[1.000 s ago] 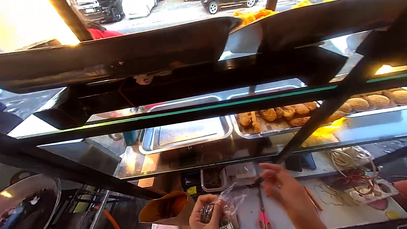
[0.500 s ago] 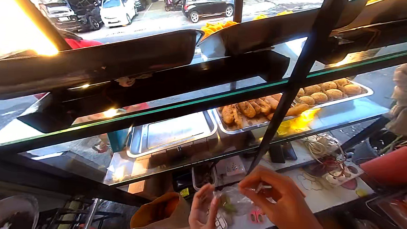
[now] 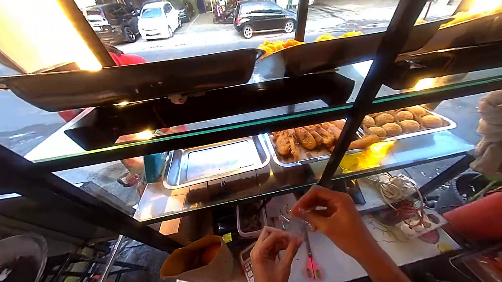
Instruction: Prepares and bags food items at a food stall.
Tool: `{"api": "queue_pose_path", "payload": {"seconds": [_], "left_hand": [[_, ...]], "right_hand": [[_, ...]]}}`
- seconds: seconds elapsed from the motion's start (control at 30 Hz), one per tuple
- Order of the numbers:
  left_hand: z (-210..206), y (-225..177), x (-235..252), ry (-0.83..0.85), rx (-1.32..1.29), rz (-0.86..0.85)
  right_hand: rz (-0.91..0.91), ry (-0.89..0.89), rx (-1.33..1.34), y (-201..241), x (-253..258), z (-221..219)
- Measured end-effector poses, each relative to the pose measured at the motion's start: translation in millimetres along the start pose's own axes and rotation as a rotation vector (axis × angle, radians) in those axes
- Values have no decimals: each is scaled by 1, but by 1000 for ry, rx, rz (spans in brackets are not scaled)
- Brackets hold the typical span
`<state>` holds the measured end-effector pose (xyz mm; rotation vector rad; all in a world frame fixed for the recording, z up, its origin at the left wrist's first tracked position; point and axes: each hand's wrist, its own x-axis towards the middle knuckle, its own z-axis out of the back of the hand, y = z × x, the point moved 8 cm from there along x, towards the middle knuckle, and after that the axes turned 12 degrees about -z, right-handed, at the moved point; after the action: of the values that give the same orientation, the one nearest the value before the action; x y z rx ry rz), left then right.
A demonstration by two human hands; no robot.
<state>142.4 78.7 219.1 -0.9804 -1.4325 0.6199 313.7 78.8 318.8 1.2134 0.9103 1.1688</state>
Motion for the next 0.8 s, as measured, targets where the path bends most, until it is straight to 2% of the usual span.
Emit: {"api": "queue_pose_path", "payload": {"seconds": [0.1, 0.17, 0.2, 0.23, 0.27, 0.3, 0.33, 0.37, 0.4, 0.47, 0.5, 0.53, 0.63, 0.7, 0.8], "left_hand": [[12, -6, 9, -101, -80, -48], [22, -11, 19, -161, -160, -49], [20, -14, 23, -133, -253, -17], [13, -20, 24, -26, -357, 15], [0, -27, 22, 168, -442, 24], [-12, -35, 17, 387, -480, 11], [-21, -42, 11, 577, -422, -12], [-25, -47, 5, 707, -236, -39], [-25, -51, 3, 762, -3, -63], [-16, -63, 10, 694, 314, -93], [-9, -69, 17, 600, 366, -96], [-1, -73, 23, 485, 348, -101], [8, -65, 27, 210, 5, -89], [9, -56, 24, 82, -83, -39], [15, -35, 11, -131, -102, 151]], "right_hand": [[-59, 33, 270, -9, -28, 0], [-277, 205, 520, -33, -62, -29], [-424, 320, 650, -52, -80, -49], [-559, 429, 783, -73, -95, -67], [-656, 526, 916, -91, -103, -78], [-677, 603, 972, -105, -101, -80], [-656, 640, 863, -117, -88, -73], [-606, 640, 691, -128, -70, -61], [-539, 600, 521, -126, -53, -46], [-388, 468, 249, -93, -35, -24], [-302, 377, 178, -69, -36, -18], [-203, 266, 136, -45, -40, -13], [65, 15, 129, -2, -57, -13], [165, -56, 131, 2, -62, -21], [256, -83, 15, -6, -65, -39]]}}
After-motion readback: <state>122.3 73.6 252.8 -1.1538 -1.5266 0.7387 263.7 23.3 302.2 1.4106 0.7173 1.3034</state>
